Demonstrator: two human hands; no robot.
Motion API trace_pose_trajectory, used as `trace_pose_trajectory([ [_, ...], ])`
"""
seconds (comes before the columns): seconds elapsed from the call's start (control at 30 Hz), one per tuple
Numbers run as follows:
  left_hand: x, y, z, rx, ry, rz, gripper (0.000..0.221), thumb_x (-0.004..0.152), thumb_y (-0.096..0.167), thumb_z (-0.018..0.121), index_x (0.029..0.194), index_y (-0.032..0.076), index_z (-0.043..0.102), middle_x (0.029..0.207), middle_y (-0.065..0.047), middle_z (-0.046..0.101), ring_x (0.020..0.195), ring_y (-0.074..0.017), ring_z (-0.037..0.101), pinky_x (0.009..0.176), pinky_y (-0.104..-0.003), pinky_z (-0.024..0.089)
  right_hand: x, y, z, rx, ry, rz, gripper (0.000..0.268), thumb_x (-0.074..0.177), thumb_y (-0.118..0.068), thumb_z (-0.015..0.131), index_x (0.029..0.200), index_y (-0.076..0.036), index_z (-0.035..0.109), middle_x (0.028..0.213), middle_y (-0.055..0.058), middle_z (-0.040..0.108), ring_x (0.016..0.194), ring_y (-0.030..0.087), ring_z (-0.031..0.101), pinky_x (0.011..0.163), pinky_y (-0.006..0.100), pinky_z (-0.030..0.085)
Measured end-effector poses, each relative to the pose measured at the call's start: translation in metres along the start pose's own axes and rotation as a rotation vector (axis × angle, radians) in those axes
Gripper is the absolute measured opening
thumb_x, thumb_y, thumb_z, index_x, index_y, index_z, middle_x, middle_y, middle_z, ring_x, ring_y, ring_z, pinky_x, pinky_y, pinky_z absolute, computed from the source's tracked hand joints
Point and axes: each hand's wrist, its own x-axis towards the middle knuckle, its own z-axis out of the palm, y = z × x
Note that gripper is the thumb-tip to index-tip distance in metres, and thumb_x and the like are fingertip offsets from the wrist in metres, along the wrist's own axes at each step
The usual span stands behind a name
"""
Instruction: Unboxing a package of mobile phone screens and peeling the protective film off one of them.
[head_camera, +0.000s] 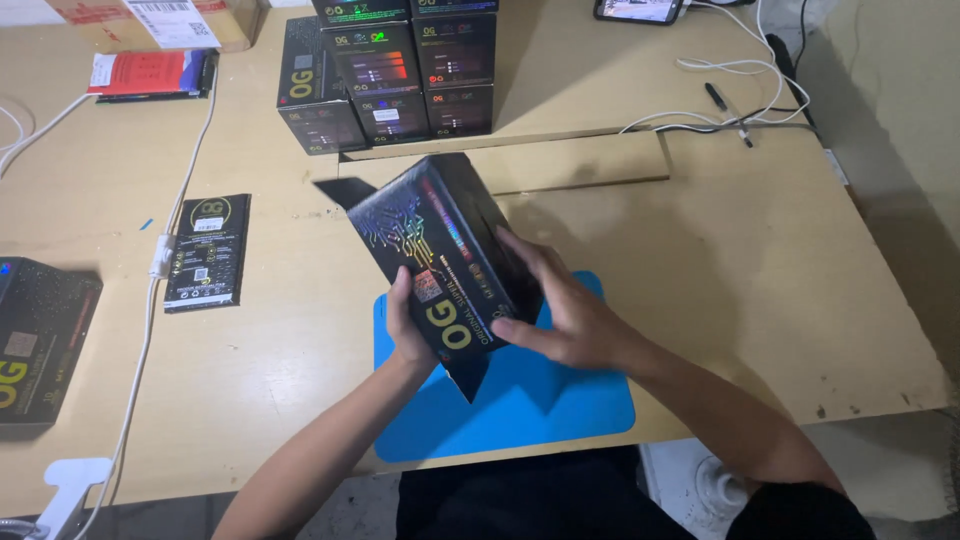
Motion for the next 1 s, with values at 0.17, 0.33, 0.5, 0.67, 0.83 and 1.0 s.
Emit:
trace_pose_trajectory([
  [0.17, -0.001, -0.011, 0.000, -0.214, 0.324, 0.023, 0.065, 0.090, 0.068, 0.055, 0.117, 0.011, 0.072, 0.108, -0.011, 0.077, 0.096, -0.0268, 0.075, 0.096, -0.040, 0.060, 0.023, -0.003, 0.012, -0.108, 0.000, 0.057, 0.104, 0.083, -0.048, 0.078, 0.163, -0.008, 0.025, 0.151, 0.029, 0.037, 0.144, 0.049, 0.037, 0.116, 0.063, 0.029],
  [0.33, 0.004, 0.003, 0.021, -0.233, 0.362, 0.060, 0.083, 0.081, 0.083, 0.050, 0.126, 0.016, 0.068, 0.117, -0.007, 0.074, 0.105, -0.0268, 0.072, 0.104, -0.042, 0.056, 0.033, 0.000, 0.013, -0.048, 0.085, -0.025, 0.099, 0.081, -0.041, 0.079, 0.161, -0.005, 0.033, 0.145, 0.030, 0.041, 0.140, 0.050, 0.039, 0.114, 0.064, 0.029],
  [0.5, -0.001, -0.007, 0.003, -0.190, 0.475, 0.007, 0.093, 0.082, 0.089, 0.039, 0.126, 0.012, 0.069, 0.119, -0.012, 0.071, 0.109, -0.0326, 0.071, 0.103, -0.044, 0.057, 0.035, 0.016, 0.026, 0.127, 0.137, 0.051, 0.096, 0.079, -0.044, 0.077, 0.160, -0.012, 0.037, 0.136, 0.027, 0.047, 0.134, 0.041, 0.044, 0.114, 0.060, 0.033],
  [0.67, -0.002, -0.013, -0.027, -0.031, 0.501, -0.051, 0.085, 0.090, 0.084, 0.035, 0.121, 0.013, 0.069, 0.109, -0.012, 0.072, 0.099, -0.0303, 0.074, 0.090, -0.040, 0.061, 0.031, 0.026, 0.034, 0.228, 0.193, 0.045, 0.093, 0.081, -0.038, 0.076, 0.158, -0.004, 0.037, 0.134, 0.029, 0.047, 0.129, 0.041, 0.048, 0.109, 0.058, 0.041],
  [0.83, 0.000, -0.002, -0.018, 0.028, 0.443, -0.079, 0.077, 0.096, 0.076, 0.035, 0.118, 0.012, 0.071, 0.106, -0.011, 0.073, 0.097, -0.0281, 0.074, 0.083, -0.038, 0.063, 0.024, 0.023, 0.026, 0.198, 0.192, 0.033, 0.089, 0.082, -0.036, 0.072, 0.157, -0.003, 0.037, 0.134, 0.030, 0.047, 0.127, 0.043, 0.049, 0.107, 0.059, 0.043],
  [1.0, -0.002, -0.011, -0.023, 0.289, 0.357, -0.170, 0.082, 0.099, 0.074, 0.021, 0.119, 0.011, 0.069, 0.115, -0.014, 0.072, 0.108, -0.0322, 0.073, 0.087, -0.041, 0.062, 0.008, 0.018, 0.020, 0.147, 0.197, 0.030, 0.089, 0.083, -0.035, 0.069, 0.159, -0.004, 0.033, 0.139, 0.027, 0.044, 0.133, 0.042, 0.047, 0.110, 0.058, 0.041],
])
